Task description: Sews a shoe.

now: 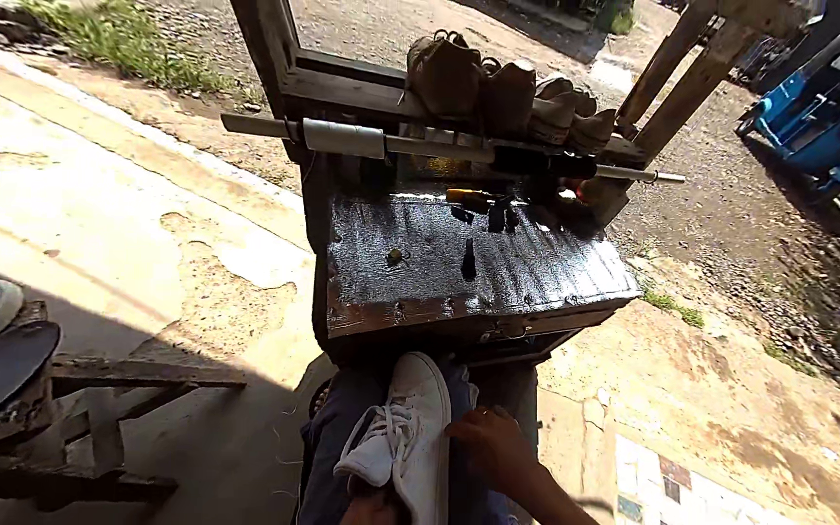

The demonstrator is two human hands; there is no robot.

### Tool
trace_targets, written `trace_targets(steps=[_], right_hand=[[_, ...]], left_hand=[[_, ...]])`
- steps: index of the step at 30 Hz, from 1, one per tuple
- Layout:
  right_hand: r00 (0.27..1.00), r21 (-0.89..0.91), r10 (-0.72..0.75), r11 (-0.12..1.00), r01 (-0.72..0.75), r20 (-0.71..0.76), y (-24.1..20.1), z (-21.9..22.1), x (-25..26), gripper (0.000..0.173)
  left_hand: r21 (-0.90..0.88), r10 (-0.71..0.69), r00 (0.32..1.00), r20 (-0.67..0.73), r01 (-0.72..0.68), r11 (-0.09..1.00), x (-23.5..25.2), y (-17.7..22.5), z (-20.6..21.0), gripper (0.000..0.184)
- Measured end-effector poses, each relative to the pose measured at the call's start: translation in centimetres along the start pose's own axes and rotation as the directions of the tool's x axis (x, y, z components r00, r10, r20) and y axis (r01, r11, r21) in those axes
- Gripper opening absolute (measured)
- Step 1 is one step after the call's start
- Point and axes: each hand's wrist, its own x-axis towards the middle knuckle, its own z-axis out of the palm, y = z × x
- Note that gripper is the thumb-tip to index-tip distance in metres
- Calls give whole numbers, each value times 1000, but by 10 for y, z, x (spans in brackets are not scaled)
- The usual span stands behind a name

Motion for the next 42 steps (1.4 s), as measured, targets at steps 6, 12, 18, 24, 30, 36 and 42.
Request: trace_targets(steps=[6, 12, 18, 24, 30, 36, 42], right_hand=[[991, -36, -121, 992, 119, -64, 11, 1, 10, 20], [956, -104, -183, 981, 163, -230, 17, 13, 1, 14], [990, 95, 25, 995, -12, -139, -5, 18, -7, 18], [998, 128, 2, 992, 7, -71, 0, 21, -4, 22], [970, 135, 229, 962, -238, 79, 16, 2, 2, 47], [924, 173, 381, 911, -374, -7, 51, 11, -32, 52], [847, 346, 526, 783, -516, 73, 94, 35, -84, 51]], left_hand=[[147, 214, 950, -229, -184, 972, 15, 6, 22, 37], [-441, 250, 950, -184, -308, 843, 28, -9, 27, 27], [-214, 331, 938, -107, -347, 913, 29, -7, 19, 31], [261, 373, 905, -205, -317, 912, -4, 1, 5, 20], [228, 219, 967, -133, -185, 956, 8, 6, 2, 23], [162, 161, 966, -200, -129, 978, 9, 0, 13, 24], [547, 549, 805, -227, -361, 756, 13, -19, 35, 20]])
